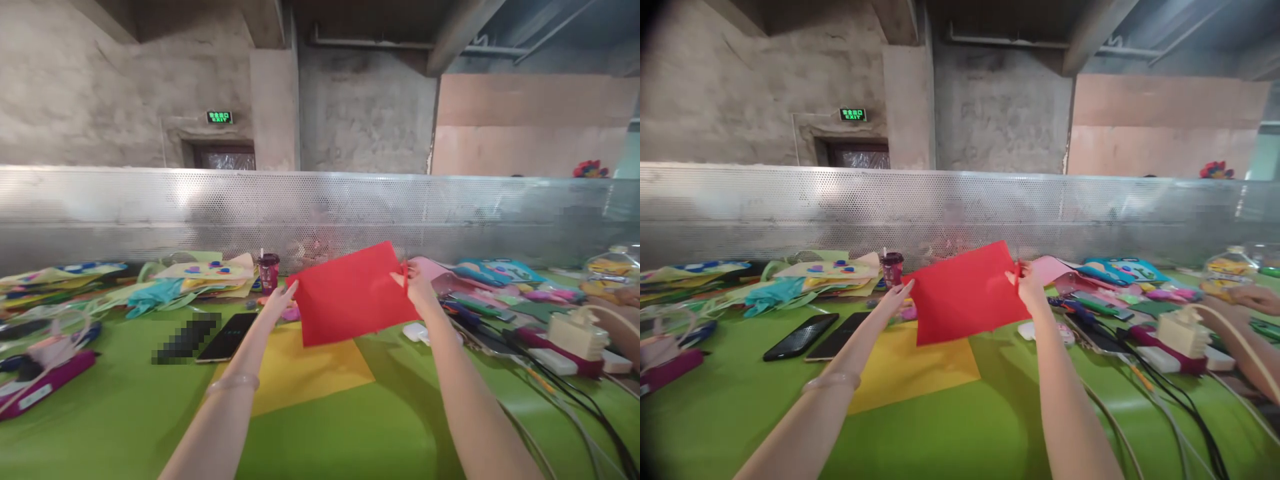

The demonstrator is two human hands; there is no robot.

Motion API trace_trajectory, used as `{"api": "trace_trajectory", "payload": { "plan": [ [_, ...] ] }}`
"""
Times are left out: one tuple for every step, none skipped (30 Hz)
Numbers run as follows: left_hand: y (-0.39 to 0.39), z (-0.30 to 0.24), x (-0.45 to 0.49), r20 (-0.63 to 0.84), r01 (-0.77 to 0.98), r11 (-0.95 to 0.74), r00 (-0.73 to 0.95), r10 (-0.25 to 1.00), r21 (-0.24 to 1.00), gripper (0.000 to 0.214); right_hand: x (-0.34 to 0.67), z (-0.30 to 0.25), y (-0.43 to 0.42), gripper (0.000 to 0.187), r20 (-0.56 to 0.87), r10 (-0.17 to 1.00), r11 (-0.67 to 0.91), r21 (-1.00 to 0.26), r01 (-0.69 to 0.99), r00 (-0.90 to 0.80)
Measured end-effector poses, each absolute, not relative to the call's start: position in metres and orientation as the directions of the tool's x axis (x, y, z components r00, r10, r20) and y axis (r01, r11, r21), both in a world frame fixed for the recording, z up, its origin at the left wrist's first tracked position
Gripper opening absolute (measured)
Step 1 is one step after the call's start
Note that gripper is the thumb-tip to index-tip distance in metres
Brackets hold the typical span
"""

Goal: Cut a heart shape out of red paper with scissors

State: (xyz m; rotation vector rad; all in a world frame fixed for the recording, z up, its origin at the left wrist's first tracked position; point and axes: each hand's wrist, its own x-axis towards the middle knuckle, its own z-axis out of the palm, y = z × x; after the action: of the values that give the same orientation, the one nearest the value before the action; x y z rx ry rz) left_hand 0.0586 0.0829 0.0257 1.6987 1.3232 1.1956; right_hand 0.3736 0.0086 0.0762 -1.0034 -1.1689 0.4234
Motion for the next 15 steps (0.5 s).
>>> {"api": "trace_trajectory", "payload": {
  "plan": [
    [0.081, 0.025, 0.061, 0.227, 0.291, -0.26, 0.142, 0.964, 0.921, 0.067, 0.378, 0.077, 0.008, 0.018, 0.569, 0.712, 0.551, -0.816, 0.174, 0.412],
    [0.079, 0.024, 0.064, 0.2, 0.233, -0.249, 0.215, 0.956, 0.94, 0.065, 0.381, 0.077, 0.008, 0.019, 0.574, 0.693, 0.576, -0.805, 0.143, 0.436],
    [0.077, 0.024, 0.066, 0.182, 0.182, -0.237, 0.276, 0.944, 0.954, 0.062, 0.382, 0.076, 0.008, 0.021, 0.577, 0.68, 0.597, -0.794, 0.115, 0.452],
    [0.076, 0.023, 0.068, 0.177, 0.137, -0.231, 0.319, 0.931, 0.963, 0.058, 0.383, 0.076, 0.009, 0.021, 0.579, 0.673, 0.614, -0.784, 0.091, 0.46],
    [0.076, 0.023, 0.069, 0.18, 0.097, -0.226, 0.344, 0.921, 0.969, 0.054, 0.383, 0.076, 0.009, 0.022, 0.582, 0.669, 0.627, -0.776, 0.069, 0.462],
    [0.076, 0.023, 0.07, 0.187, 0.06, -0.221, 0.354, 0.916, 0.973, 0.051, 0.383, 0.076, 0.009, 0.022, 0.585, 0.669, 0.637, -0.769, 0.052, 0.458],
    [0.077, 0.022, 0.071, 0.193, 0.025, -0.216, 0.355, 0.915, 0.976, 0.048, 0.383, 0.076, 0.009, 0.023, 0.588, 0.67, 0.645, -0.764, 0.038, 0.453],
    [0.078, 0.022, 0.072, 0.198, -0.008, -0.209, 0.352, 0.915, 0.978, 0.045, 0.382, 0.076, 0.01, 0.023, 0.59, 0.672, 0.649, -0.76, 0.027, 0.447],
    [0.079, 0.021, 0.072, 0.201, -0.04, -0.2, 0.35, 0.915, 0.979, 0.043, 0.382, 0.076, 0.009, 0.023, 0.591, 0.676, 0.651, -0.759, 0.019, 0.44],
    [0.079, 0.021, 0.073, 0.205, -0.072, -0.192, 0.351, 0.914, 0.979, 0.042, 0.382, 0.076, 0.009, 0.024, 0.591, 0.68, 0.65, -0.759, 0.014, 0.434],
    [0.078, 0.021, 0.073, 0.211, -0.103, -0.186, 0.356, 0.91, 0.977, 0.042, 0.381, 0.076, 0.009, 0.024, 0.588, 0.685, 0.647, -0.762, 0.011, 0.431],
    [0.077, 0.021, 0.074, 0.219, -0.133, -0.182, 0.364, 0.905, 0.974, 0.042, 0.381, 0.076, 0.008, 0.025, 0.583, 0.688, 0.643, -0.766, 0.009, 0.431],
    [0.075, 0.02, 0.075, 0.23, -0.161, -0.182, 0.373, 0.899, 0.97, 0.043, 0.381, 0.076, 0.008, 0.024, 0.578, 0.691, 0.638, -0.77, 0.009, 0.434],
    [0.074, 0.02, 0.077, 0.24, -0.183, -0.182, 0.382, 0.892, 0.966, 0.043, 0.381, 0.076, 0.007, 0.023, 0.571, 0.693, 0.632, -0.775, 0.011, 0.441],
    [0.072, 0.02, 0.078, 0.248, -0.201, -0.181, 0.389, 0.887, 0.963, 0.043, 0.38, 0.076, 0.007, 0.022, 0.563, 0.694, 0.625, -0.78, 0.012, 0.449]
  ]
}}
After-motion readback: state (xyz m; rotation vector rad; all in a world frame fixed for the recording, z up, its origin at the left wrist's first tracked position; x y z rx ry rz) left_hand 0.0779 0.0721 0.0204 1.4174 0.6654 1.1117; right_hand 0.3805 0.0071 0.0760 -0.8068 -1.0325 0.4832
